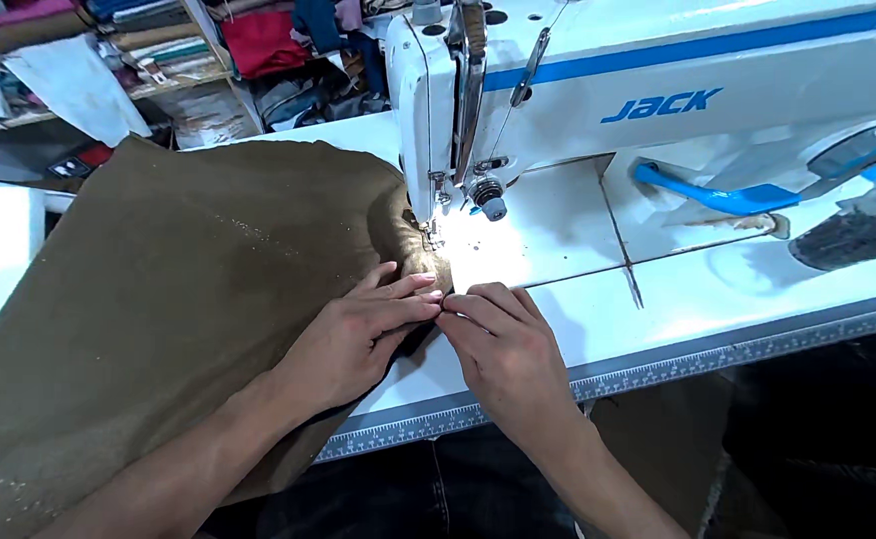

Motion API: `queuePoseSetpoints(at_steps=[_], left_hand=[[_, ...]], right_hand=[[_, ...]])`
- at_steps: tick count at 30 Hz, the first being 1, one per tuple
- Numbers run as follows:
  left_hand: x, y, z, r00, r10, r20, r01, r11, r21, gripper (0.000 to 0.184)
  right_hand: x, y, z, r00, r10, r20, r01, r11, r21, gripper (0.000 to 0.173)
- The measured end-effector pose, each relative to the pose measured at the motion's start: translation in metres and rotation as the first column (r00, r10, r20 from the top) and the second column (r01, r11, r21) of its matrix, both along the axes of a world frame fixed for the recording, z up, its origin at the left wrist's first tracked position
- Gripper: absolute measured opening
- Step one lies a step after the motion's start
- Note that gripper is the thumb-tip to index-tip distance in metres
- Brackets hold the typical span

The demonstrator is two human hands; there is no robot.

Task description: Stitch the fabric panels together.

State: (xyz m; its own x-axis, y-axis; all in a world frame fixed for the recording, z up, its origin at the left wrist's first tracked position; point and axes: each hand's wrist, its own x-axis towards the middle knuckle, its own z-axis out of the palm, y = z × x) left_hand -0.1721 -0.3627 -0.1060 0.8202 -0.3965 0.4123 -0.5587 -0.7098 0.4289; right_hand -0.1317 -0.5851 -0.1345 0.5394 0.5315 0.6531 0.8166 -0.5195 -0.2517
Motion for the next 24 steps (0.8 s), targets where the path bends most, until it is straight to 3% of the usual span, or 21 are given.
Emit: queuePoseSetpoints(at_steps=[24], left_hand=[[0.01, 0.004, -0.001, 1.0, 0.024, -0.004, -0.024, 0.994, 0.104, 0.03]], right_hand=[[-0.003, 0.004, -0.004, 0.998, 0.001, -0.067, 0.001, 1.0, 0.031, 0.016]])
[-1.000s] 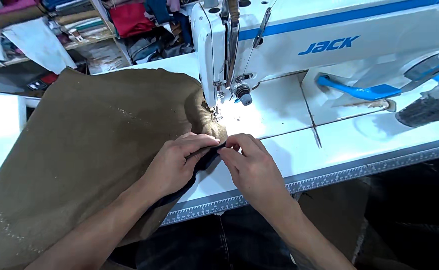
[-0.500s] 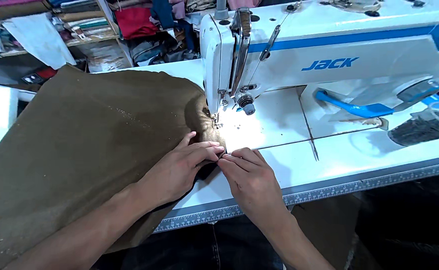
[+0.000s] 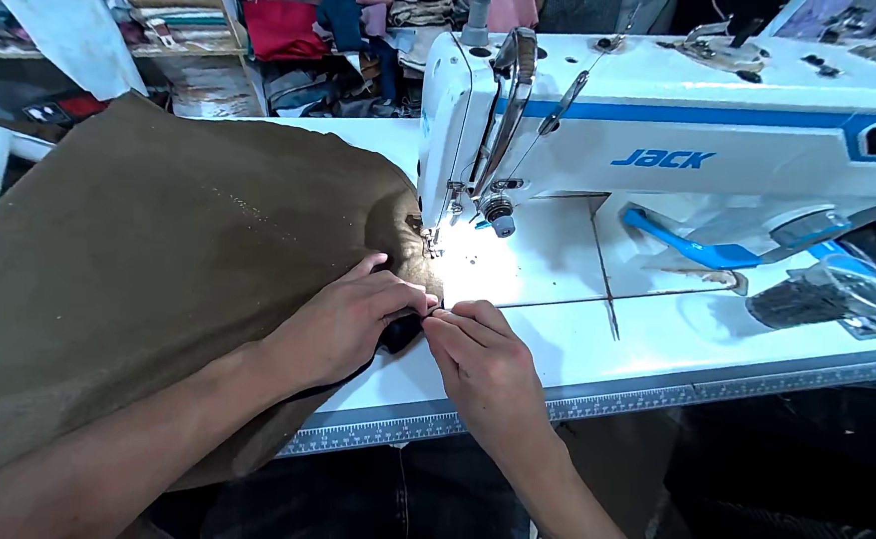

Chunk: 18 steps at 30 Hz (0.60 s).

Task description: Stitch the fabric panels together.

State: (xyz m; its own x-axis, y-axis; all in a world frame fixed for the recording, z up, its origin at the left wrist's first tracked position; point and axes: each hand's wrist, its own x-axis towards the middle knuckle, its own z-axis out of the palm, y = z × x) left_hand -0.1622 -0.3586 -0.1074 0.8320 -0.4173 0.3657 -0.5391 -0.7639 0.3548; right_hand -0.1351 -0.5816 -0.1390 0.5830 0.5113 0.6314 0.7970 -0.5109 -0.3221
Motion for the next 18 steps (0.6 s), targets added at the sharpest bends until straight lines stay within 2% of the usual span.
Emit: queuePoseSetpoints(at_steps=[13, 18], left_hand=[[0.001, 0.0, 0.0, 1.0, -0.007, 0.0, 0.007, 1.0, 0.023, 0.031], [0.001, 0.002, -0.002, 0.997, -0.061, 0.036, 0.06, 0.998, 0.023, 0.04]], right_hand=[[-0.007, 0.002, -0.003, 0.998, -0.061, 0.035, 0.061, 0.998, -0.024, 0.017], [-0.014, 0.002, -0.008, 0.993, -0.094, 0.068, 0.096, 0.995, -0.028, 0.02]])
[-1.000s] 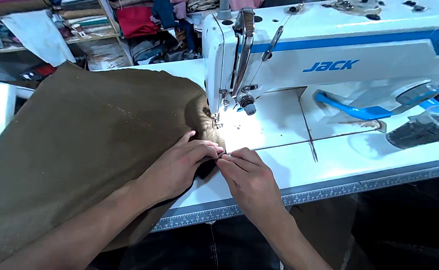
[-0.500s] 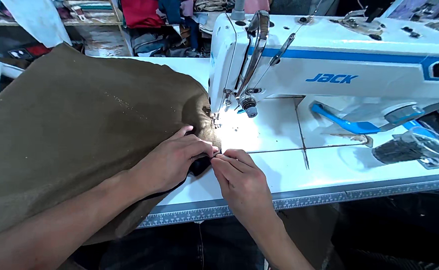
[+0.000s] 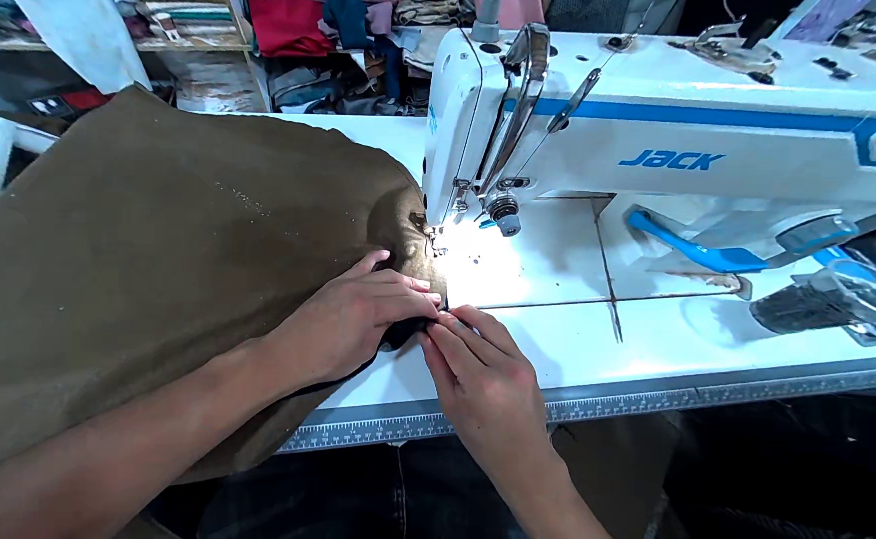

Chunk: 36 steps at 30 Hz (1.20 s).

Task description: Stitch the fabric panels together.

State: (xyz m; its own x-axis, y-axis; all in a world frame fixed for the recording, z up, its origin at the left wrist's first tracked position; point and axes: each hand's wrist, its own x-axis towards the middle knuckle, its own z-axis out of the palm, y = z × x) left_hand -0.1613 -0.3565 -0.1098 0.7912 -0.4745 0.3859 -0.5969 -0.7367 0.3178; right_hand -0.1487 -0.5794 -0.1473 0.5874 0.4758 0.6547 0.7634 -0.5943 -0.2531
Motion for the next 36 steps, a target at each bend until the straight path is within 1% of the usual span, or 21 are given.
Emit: queuePoseSetpoints(at_steps=[6, 12, 17, 24, 28, 31, 33, 34, 35, 36], left_hand=[[0.001, 0.002, -0.001, 0.999, -0.029, 0.036, 0.029, 1.0, 0.0, 0.042], [0.003, 0.003, -0.001, 0.998, -0.042, 0.053, 0.044, 0.999, -0.031, 0.04], [0.005, 0.004, -0.003, 0.997, -0.042, 0.066, 0.045, 0.998, -0.036, 0.028], [0.013, 0.008, -0.003, 0.996, -0.054, 0.069, 0.056, 0.998, -0.031, 0.025], [0.016, 0.009, -0.003, 0.996, -0.046, 0.074, 0.047, 0.999, -0.02, 0.027], [0.018, 0.007, -0.001, 0.999, -0.017, 0.049, 0.017, 1.0, -0.011, 0.028], [0.02, 0.007, 0.001, 0.999, -0.02, 0.047, 0.019, 1.0, 0.008, 0.03], [0.021, 0.006, 0.002, 0.998, -0.026, 0.05, 0.025, 0.999, 0.023, 0.031], [0.022, 0.006, 0.002, 0.998, -0.035, 0.059, 0.032, 0.998, 0.05, 0.033], [0.023, 0.006, 0.002, 0.996, -0.047, 0.075, 0.041, 0.996, 0.081, 0.034]], right_hand=[[-0.004, -0.001, -0.003, 1.0, 0.005, -0.02, -0.005, 1.0, 0.01, 0.022], [-0.013, -0.002, -0.005, 0.998, -0.001, -0.057, 0.0, 1.0, -0.026, 0.029], [-0.01, -0.002, -0.003, 0.998, -0.007, -0.065, 0.003, 0.998, -0.056, 0.03], [-0.003, -0.007, 0.008, 0.998, -0.026, -0.065, 0.013, 0.981, -0.191, 0.035], [0.005, -0.011, 0.014, 0.994, 0.0, -0.106, -0.023, 0.975, -0.22, 0.033], [0.013, -0.017, 0.017, 0.978, 0.063, -0.197, -0.097, 0.982, -0.164, 0.032], [0.018, -0.025, 0.022, 0.937, 0.116, -0.329, -0.148, 0.986, -0.074, 0.033], [0.022, -0.029, 0.024, 0.912, 0.149, -0.382, -0.161, 0.987, 0.0, 0.034], [0.026, -0.033, 0.025, 0.896, 0.191, -0.401, -0.164, 0.981, 0.102, 0.032], [0.031, -0.036, 0.025, 0.902, 0.205, -0.38, -0.141, 0.972, 0.188, 0.029]])
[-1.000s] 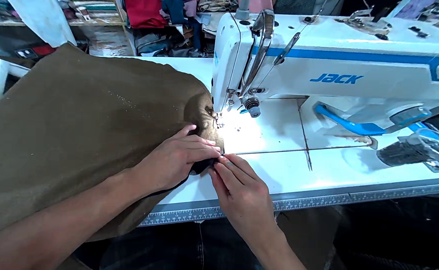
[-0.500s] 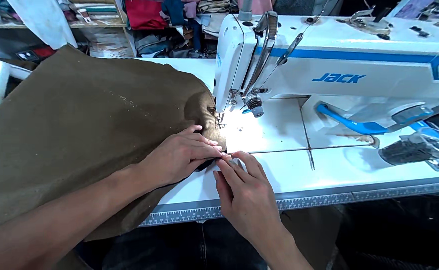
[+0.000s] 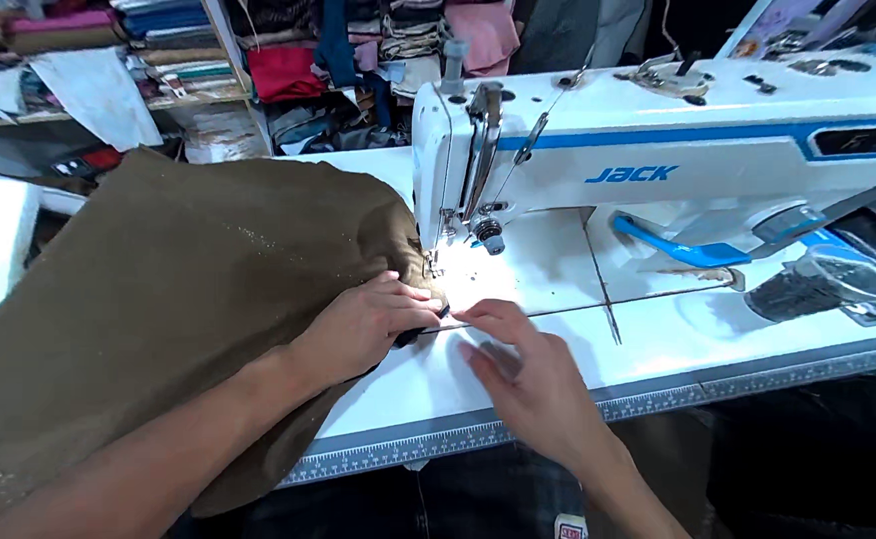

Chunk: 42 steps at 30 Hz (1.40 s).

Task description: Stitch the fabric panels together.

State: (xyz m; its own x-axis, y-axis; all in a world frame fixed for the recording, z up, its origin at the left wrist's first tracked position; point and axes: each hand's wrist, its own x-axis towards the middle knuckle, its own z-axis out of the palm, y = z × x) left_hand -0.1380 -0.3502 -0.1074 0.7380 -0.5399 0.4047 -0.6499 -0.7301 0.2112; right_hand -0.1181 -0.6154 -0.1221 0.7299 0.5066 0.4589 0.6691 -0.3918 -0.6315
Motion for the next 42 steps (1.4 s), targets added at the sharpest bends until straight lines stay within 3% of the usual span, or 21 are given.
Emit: queuePoseSetpoints(at_steps=[3, 7, 11, 18, 32, 42], left_hand=[[0.003, 0.001, -0.002, 0.999, -0.014, 0.04, 0.012, 0.998, 0.06, 0.035], [0.007, 0.003, -0.003, 0.998, -0.012, 0.064, 0.008, 0.998, 0.064, 0.035], [0.012, 0.005, -0.003, 0.999, 0.015, 0.037, -0.016, 1.0, 0.019, 0.034], [0.018, 0.006, 0.0, 0.999, 0.052, 0.0, -0.052, 0.998, 0.023, 0.035], [0.038, 0.015, 0.001, 0.993, 0.033, 0.118, -0.034, 0.999, 0.006, 0.026], [0.041, 0.014, 0.003, 0.994, 0.057, 0.097, -0.055, 0.998, -0.021, 0.022]], right_hand=[[0.012, -0.015, 0.001, 0.959, -0.242, 0.147, 0.236, 0.97, 0.054, 0.027], [0.028, -0.058, 0.007, 0.773, -0.536, 0.34, 0.566, 0.824, 0.012, 0.043], [0.052, -0.105, 0.001, 0.659, -0.678, 0.327, 0.704, 0.709, 0.051, 0.057], [0.063, -0.116, -0.01, 0.688, -0.661, 0.301, 0.694, 0.72, -0.006, 0.07], [0.059, -0.119, -0.015, 0.7, -0.67, 0.247, 0.692, 0.722, -0.003, 0.066], [0.056, -0.124, -0.015, 0.67, -0.697, 0.258, 0.733, 0.676, -0.079, 0.042]])
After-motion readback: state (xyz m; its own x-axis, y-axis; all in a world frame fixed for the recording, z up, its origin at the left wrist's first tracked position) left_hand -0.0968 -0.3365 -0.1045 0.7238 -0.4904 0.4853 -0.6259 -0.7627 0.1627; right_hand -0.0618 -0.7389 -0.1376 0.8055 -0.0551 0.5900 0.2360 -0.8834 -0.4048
